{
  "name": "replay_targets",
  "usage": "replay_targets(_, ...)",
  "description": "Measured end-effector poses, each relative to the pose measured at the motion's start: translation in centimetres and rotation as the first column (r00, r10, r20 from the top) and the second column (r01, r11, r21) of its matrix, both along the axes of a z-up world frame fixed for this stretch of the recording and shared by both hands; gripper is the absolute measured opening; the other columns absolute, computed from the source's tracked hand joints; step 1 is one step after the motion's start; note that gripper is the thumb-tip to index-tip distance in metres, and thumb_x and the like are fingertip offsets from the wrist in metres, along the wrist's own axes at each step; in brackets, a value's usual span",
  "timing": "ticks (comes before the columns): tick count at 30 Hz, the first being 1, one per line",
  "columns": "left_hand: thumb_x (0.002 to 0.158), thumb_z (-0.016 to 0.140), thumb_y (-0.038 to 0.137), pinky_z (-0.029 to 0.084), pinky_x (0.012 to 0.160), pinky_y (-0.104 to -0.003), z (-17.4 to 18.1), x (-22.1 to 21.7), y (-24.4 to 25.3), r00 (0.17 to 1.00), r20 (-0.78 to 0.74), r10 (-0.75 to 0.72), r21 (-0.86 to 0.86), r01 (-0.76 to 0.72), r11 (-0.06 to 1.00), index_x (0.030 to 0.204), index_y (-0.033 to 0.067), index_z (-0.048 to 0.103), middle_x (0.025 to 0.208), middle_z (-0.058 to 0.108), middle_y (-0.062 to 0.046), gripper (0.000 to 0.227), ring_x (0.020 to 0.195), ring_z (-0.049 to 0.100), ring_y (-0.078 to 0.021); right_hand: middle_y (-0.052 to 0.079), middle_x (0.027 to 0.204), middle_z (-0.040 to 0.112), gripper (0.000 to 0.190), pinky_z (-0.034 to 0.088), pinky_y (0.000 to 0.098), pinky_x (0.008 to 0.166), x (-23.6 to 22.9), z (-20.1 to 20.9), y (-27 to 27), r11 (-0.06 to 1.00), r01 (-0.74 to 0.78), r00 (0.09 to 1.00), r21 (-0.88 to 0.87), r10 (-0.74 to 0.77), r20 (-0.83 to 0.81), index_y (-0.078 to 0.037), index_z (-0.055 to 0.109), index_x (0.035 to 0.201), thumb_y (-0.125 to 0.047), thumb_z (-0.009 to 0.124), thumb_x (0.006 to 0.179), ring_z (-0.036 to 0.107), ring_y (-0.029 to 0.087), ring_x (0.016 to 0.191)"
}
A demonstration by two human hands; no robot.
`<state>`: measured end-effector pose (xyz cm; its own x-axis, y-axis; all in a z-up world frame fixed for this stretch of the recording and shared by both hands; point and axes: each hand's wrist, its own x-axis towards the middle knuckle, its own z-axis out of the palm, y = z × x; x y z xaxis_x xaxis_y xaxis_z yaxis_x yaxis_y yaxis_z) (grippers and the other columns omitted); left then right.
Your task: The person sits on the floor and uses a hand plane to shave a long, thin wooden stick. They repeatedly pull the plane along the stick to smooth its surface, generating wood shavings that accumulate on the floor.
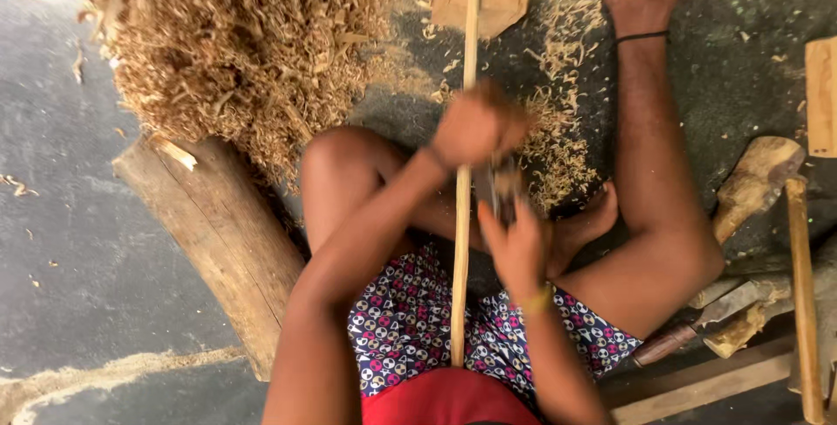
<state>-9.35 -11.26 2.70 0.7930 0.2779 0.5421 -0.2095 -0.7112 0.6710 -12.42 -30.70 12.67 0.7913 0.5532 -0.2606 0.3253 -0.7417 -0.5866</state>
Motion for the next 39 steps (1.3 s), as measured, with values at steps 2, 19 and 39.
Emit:
replay_targets(2,0.095,0.068,0.021,0.051,0.063,-0.041,2.5,-4.3,-2.8,0.992,-0.074,-0.099,-0.048,0.096,0.994,0.072,0.0147,0.069,0.074,0.069,-0.004,0.024,0.067,0.062,-0.0232,0.019,0.09,0.077,0.028,0.058,0.0398,0.069,-3.5,2.0,-2.3,0.999,-0.016,1.0,-0.042,0.017,0.006,-0.002,0.072,0.1,-0.026,0.082,0.091,0.076,0.03,0.081)
replay_targets(19,0.102,0.069,0.031,0.058,0.079,-0.039,-3.6,7.0,8.0,0.985,-0.104,0.137,-0.291,-0.162,0.943,0.065,0.0069,0.065,0.061,0.064,-0.006,0.044,0.057,0.061,-0.0218,0.024,0.103,0.072,0.053,0.057,0.0456,0.074,7.4,-0.1,9.9,0.954,-0.298,0.889,0.017,0.271,0.369,0.006,0.063,0.133,-0.018,0.078,0.087,0.071,0.04,0.085)
replay_targets(39,0.095,0.069,0.029,0.049,0.064,-0.039,-1.1,-0.8,1.8,0.998,-0.035,0.053,-0.197,-0.059,0.979,0.069,0.0152,0.068,0.066,0.064,-0.006,0.029,0.064,0.06,-0.0243,0.019,0.105,0.073,0.035,0.058,0.0416,0.076,1.1,1.8,4.0,0.979,-0.199,0.972,0.05,0.191,0.134,0.002,0.065,0.121,-0.014,0.076,0.092,0.074,0.033,0.088)
